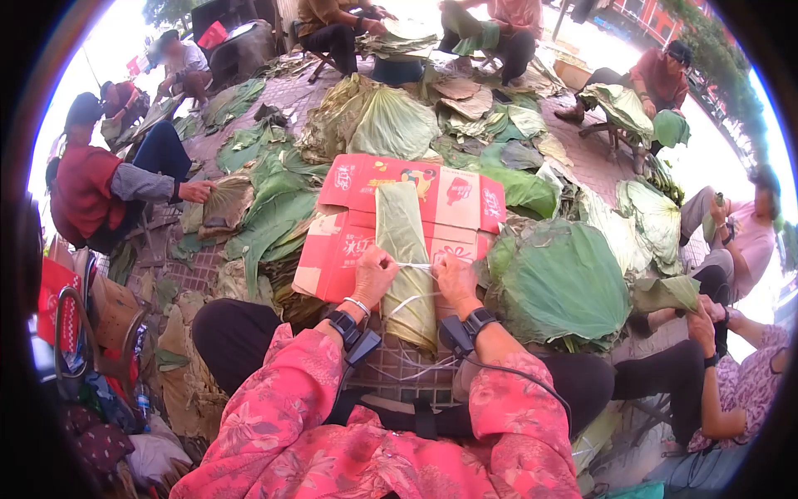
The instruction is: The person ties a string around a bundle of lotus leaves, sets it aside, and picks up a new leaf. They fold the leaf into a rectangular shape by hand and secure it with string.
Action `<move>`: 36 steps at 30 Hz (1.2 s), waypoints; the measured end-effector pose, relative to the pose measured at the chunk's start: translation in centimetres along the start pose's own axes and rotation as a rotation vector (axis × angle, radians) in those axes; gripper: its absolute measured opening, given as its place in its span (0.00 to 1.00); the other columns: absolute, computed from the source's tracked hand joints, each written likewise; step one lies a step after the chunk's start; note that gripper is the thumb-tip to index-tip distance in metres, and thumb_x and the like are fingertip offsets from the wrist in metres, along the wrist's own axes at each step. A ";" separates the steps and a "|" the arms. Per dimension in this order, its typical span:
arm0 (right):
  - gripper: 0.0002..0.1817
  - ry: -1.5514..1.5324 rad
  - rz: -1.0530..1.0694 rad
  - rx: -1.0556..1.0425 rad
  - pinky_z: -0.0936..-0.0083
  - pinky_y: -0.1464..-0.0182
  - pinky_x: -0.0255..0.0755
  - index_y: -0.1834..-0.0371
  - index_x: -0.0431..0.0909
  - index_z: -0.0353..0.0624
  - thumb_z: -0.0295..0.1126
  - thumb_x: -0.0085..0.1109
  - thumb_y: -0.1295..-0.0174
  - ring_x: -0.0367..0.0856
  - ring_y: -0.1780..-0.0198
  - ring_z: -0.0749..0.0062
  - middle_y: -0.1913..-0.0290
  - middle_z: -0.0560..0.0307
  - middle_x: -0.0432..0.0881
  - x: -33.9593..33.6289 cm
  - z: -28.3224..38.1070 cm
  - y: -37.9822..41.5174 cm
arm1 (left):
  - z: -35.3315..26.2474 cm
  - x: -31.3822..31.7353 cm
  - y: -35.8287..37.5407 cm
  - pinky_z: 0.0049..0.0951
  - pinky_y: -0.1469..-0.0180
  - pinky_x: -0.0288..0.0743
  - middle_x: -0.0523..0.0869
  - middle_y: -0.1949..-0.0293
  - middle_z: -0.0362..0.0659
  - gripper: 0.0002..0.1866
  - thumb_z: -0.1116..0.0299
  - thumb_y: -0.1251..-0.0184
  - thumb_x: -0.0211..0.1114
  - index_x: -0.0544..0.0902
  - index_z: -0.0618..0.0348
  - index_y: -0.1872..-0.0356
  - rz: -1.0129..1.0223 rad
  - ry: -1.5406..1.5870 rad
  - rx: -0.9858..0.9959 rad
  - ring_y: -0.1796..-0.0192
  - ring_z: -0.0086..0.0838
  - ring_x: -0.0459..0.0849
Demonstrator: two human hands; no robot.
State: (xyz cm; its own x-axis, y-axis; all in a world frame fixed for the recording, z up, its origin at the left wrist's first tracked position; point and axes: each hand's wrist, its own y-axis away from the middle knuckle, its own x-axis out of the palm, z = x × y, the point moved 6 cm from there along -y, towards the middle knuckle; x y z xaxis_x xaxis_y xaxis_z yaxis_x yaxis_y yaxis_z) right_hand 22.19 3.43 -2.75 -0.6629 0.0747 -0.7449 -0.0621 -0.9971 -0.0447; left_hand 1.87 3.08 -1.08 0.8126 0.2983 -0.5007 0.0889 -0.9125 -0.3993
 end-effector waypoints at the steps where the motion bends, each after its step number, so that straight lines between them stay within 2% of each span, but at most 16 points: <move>1: 0.10 -0.015 -0.042 -0.034 0.62 0.66 0.71 0.73 0.75 0.42 0.37 0.60 0.48 0.79 0.69 0.52 0.75 0.48 0.79 -0.4 0.5 0.1 | -0.2 0.0 -0.2 0.35 0.67 0.71 0.75 0.74 0.45 0.04 0.74 0.57 0.64 0.76 0.58 0.81 0.008 -0.009 -0.010 0.70 0.38 0.77; 3: 0.08 -0.046 -0.123 -0.097 0.66 0.68 0.70 0.72 0.76 0.40 0.32 0.61 0.49 0.78 0.73 0.57 0.77 0.49 0.78 -1.0 1.2 1.1 | -0.1 0.0 -0.2 0.35 0.65 0.71 0.75 0.73 0.45 0.04 0.73 0.56 0.64 0.77 0.58 0.80 0.083 0.017 -0.091 0.68 0.38 0.77; 6: 0.12 -0.138 -0.107 -0.091 0.65 0.59 0.71 0.62 0.76 0.40 0.33 0.59 0.47 0.78 0.64 0.53 0.68 0.47 0.80 -1.0 0.8 1.6 | -1.2 -1.5 -1.0 0.37 0.59 0.71 0.76 0.67 0.45 0.05 0.72 0.55 0.64 0.79 0.56 0.74 0.090 -0.042 -0.102 0.60 0.40 0.77; 7: 0.14 -0.045 -0.169 -0.200 0.64 0.57 0.70 0.59 0.75 0.40 0.34 0.59 0.46 0.77 0.60 0.52 0.64 0.46 0.79 -1.5 2.0 1.9 | -1.5 -1.9 -1.4 0.38 0.57 0.70 0.77 0.64 0.45 0.06 0.71 0.54 0.63 0.79 0.55 0.72 0.078 -0.076 -0.089 0.57 0.40 0.77; 9: 0.19 0.148 -0.293 -0.421 0.61 0.51 0.67 0.51 0.72 0.39 0.34 0.58 0.46 0.74 0.52 0.50 0.56 0.45 0.77 -2.4 4.5 2.7 | -3.2 -2.3 -3.1 0.43 0.51 0.68 0.75 0.57 0.48 0.15 0.69 0.53 0.63 0.77 0.55 0.60 0.019 -0.194 0.097 0.50 0.44 0.73; 10: 0.24 0.150 -0.216 -0.435 0.60 0.47 0.64 0.47 0.70 0.35 0.35 0.59 0.47 0.69 0.48 0.48 0.51 0.43 0.73 -2.8 6.5 3.2 | -4.1 -2.4 -4.0 0.45 0.48 0.67 0.74 0.53 0.49 0.19 0.68 0.52 0.63 0.76 0.55 0.55 -0.017 -0.251 0.189 0.46 0.46 0.71; 13: 0.26 0.132 -0.218 -0.369 0.57 0.41 0.60 0.45 0.67 0.34 0.36 0.57 0.45 0.65 0.44 0.45 0.49 0.37 0.71 -2.6 8.8 3.4 | -2.8 -0.7 -5.5 0.48 0.42 0.62 0.68 0.47 0.54 0.31 0.66 0.52 0.62 0.66 0.57 0.43 -0.003 -0.304 -0.063 0.41 0.52 0.65; 15: 0.30 0.049 -0.105 -0.151 0.59 0.39 0.59 0.42 0.62 0.32 0.41 0.55 0.42 0.63 0.40 0.43 0.47 0.36 0.70 -0.3 5.8 2.6 | -0.4 0.9 -5.9 0.46 0.39 0.60 0.67 0.47 0.57 0.36 0.66 0.54 0.64 0.61 0.60 0.40 0.119 -0.135 -0.254 0.42 0.54 0.64; 16: 0.29 -0.016 -0.116 -0.107 0.62 0.43 0.64 0.45 0.66 0.33 0.42 0.58 0.44 0.70 0.46 0.47 0.49 0.34 0.71 -0.6 5.7 2.9 | -0.1 1.3 -5.6 0.45 0.39 0.60 0.67 0.48 0.58 0.36 0.67 0.55 0.64 0.62 0.60 0.40 0.124 -0.108 -0.227 0.42 0.53 0.65; 17: 0.29 -0.114 0.053 0.002 0.63 0.47 0.67 0.44 0.67 0.35 0.39 0.62 0.46 0.74 0.50 0.50 0.52 0.38 0.75 0.6 4.6 2.0 | 0.1 1.7 -5.7 0.44 0.39 0.60 0.68 0.49 0.58 0.36 0.68 0.56 0.65 0.62 0.60 0.41 0.138 -0.088 -0.205 0.43 0.53 0.65; 18: 0.29 -0.146 -0.025 -0.043 0.64 0.51 0.70 0.44 0.67 0.37 0.37 0.65 0.49 0.77 0.54 0.52 0.57 0.41 0.77 0.6 4.6 2.0 | 0.0 1.5 -6.3 0.44 0.39 0.60 0.68 0.49 0.58 0.37 0.70 0.56 0.66 0.62 0.60 0.40 0.133 -0.057 -0.194 0.44 0.52 0.66; 21: 0.30 -0.301 0.030 -0.007 0.65 0.53 0.70 0.45 0.68 0.37 0.38 0.66 0.50 0.77 0.54 0.53 0.58 0.42 0.78 -0.7 6.6 1.3 | -0.5 1.1 -7.6 0.41 0.41 0.62 0.68 0.50 0.57 0.38 0.72 0.58 0.67 0.62 0.60 0.40 0.104 0.022 -0.165 0.45 0.50 0.66; 26: 0.31 -0.142 -0.070 -0.101 0.64 0.49 0.69 0.43 0.66 0.36 0.40 0.64 0.48 0.74 0.50 0.52 0.53 0.43 0.76 -1.4 8.2 -2.4 | 0.4 0.9 -11.8 0.40 0.39 0.61 0.66 0.46 0.59 0.41 0.73 0.60 0.70 0.63 0.55 0.39 0.010 0.068 -0.130 0.41 0.50 0.64; 29: 0.33 0.141 -0.122 -0.236 0.61 0.45 0.64 0.41 0.64 0.37 0.44 0.61 0.47 0.68 0.43 0.52 0.46 0.44 0.72 -0.3 8.6 -3.6 | 2.8 1.5 -11.8 0.49 0.37 0.56 0.59 0.38 0.61 0.39 0.70 0.57 0.71 0.65 0.50 0.38 0.010 -0.203 -0.233 0.34 0.52 0.57; 32: 0.36 0.347 0.024 -0.386 0.56 0.40 0.57 0.38 0.61 0.37 0.49 0.55 0.44 0.60 0.35 0.54 0.37 0.46 0.65 0.3 12.1 -1.4 | 2.1 2.7 -12.4 0.59 0.36 0.48 0.53 0.32 0.59 0.35 0.60 0.50 0.68 0.66 0.47 0.38 0.163 -0.428 -0.023 0.30 0.54 0.48; 36: 0.41 0.476 0.067 -0.533 0.50 0.37 0.52 0.33 0.56 0.40 0.51 0.56 0.47 0.52 0.32 0.45 0.33 0.40 0.56 2.7 12.1 0.4 | 0.6 4.9 -13.1 0.60 0.33 0.38 0.53 0.31 0.55 0.32 0.45 0.41 0.56 0.65 0.45 0.36 0.412 -0.454 0.147 0.28 0.55 0.43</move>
State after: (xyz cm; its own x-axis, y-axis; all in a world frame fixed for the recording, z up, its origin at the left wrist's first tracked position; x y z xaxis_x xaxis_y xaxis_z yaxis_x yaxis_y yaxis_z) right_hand 11.30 3.44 3.25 -0.2473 0.1189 -0.9616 0.4204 -0.8810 -0.2171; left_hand 4.33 16.67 1.30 0.4353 0.0492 -0.8990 -0.2854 -0.9395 -0.1896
